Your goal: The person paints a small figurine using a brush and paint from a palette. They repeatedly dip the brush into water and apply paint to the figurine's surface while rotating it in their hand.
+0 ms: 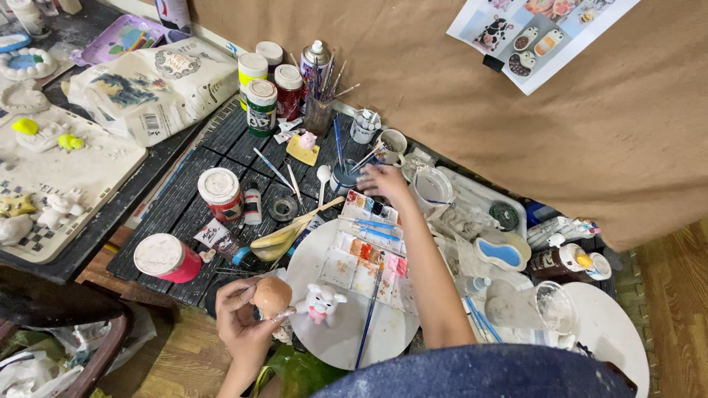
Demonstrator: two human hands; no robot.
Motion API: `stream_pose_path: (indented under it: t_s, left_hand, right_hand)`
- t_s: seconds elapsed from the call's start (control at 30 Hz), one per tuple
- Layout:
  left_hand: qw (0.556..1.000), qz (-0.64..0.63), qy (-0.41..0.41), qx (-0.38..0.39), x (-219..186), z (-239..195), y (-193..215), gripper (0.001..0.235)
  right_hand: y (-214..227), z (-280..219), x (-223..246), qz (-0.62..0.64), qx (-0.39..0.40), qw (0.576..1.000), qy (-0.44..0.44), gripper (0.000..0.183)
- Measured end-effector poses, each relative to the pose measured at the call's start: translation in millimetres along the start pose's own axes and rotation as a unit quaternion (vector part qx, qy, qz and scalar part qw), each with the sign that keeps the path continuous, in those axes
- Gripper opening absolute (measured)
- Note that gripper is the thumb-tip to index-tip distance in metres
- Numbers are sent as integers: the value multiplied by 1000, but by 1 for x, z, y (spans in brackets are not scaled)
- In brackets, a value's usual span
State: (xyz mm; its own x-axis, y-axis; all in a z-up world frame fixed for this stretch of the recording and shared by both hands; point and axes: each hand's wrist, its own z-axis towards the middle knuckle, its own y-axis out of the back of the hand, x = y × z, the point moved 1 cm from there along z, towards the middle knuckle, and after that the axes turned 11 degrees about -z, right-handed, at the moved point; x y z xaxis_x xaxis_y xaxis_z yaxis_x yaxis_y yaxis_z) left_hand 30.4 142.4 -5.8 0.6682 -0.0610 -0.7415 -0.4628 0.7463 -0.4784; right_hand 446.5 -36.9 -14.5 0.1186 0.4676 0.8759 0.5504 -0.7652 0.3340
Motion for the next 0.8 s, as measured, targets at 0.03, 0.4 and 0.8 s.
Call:
stream_pose_path:
  t_s: [0.03, 0.4, 0.8]
  left_hand:
    - [1000, -6, 1, 3, -1, 0, 1, 72]
    - [999, 32, 1, -3, -5, 3, 1, 70]
    - [1000, 19, 6, 15, -10, -2, -7, 69]
  right_hand:
    - [-4, 6, -1, -44, -22, 999, -18, 29]
    - [-8, -2, 20, -322, -103, 934, 113, 20]
    - [14, -59, 51, -351, -264, 881, 177, 27]
